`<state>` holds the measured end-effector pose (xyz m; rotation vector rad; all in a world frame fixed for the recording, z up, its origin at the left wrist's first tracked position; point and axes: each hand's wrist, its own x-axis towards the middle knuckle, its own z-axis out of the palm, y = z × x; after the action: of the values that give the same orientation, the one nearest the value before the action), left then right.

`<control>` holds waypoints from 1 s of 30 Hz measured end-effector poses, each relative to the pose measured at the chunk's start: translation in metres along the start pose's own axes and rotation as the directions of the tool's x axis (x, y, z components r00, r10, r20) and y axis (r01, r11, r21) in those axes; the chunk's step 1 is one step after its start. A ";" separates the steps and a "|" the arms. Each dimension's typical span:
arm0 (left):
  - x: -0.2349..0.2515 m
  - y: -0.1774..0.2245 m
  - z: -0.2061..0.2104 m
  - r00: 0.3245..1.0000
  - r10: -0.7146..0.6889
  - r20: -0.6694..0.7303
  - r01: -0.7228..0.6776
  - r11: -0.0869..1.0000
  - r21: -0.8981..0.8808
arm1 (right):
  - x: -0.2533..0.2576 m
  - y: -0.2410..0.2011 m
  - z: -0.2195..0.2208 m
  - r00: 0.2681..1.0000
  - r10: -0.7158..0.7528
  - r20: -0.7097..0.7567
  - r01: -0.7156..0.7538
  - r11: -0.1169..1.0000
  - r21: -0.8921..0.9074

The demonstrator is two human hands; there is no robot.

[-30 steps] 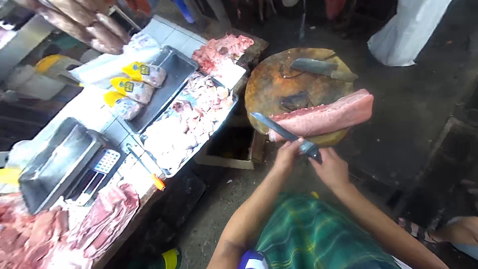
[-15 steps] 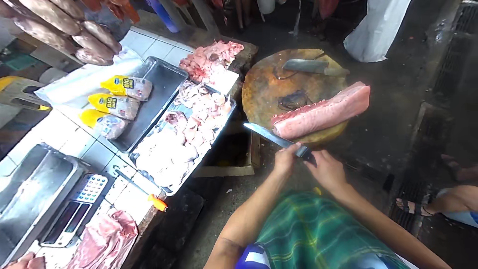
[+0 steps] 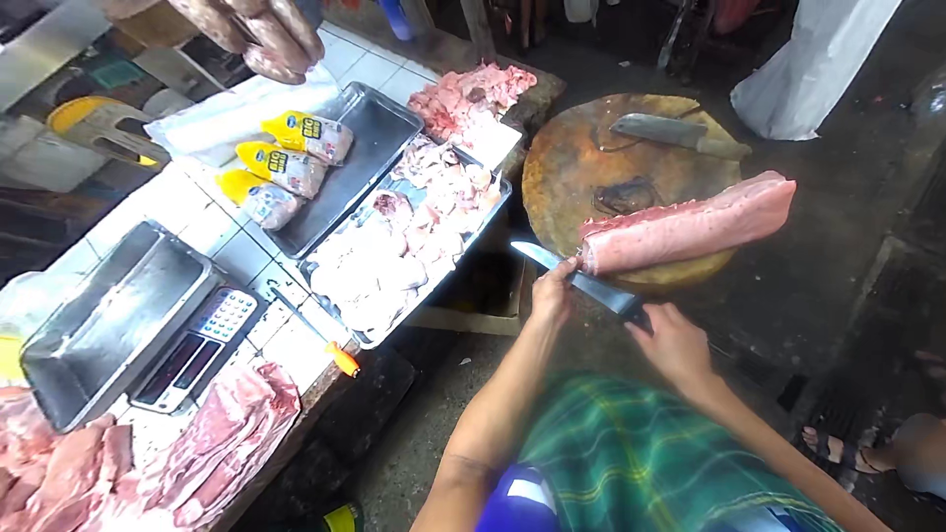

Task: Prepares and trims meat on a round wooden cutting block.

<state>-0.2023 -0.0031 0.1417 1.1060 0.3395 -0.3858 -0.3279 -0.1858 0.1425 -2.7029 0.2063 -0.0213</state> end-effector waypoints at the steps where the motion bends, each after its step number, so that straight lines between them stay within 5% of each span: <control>1: -0.001 0.003 -0.003 1.000 0.013 -0.011 -0.013 1.000 0.005 | 0.000 0.001 0.000 1.000 -0.012 0.000 0.012 1.000 0.000; 13: 0.018 0.010 -0.017 0.974 0.130 -0.185 -0.166 0.966 -0.197 | -0.007 0.029 -0.001 0.994 -0.102 0.032 0.100 0.994 0.040; 22: 0.018 0.010 -0.037 0.958 0.089 -0.273 -0.167 0.945 -0.280 | -0.011 0.052 -0.013 0.986 -0.131 0.102 0.127 0.991 0.040; 26: 0.000 0.007 -0.063 0.842 0.237 -0.485 -0.167 0.969 0.183 | -0.013 0.076 -0.010 0.984 -0.022 0.177 0.006 0.996 0.091; 30: -0.023 -0.007 -0.078 0.641 0.607 -0.469 -0.267 0.750 0.606 | -0.019 0.102 -0.011 0.971 0.126 0.204 -0.155 0.979 0.133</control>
<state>-0.2319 0.0678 0.1149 1.7764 0.5689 0.4338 -0.3618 -0.2789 0.1100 -2.5162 0.3229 0.2596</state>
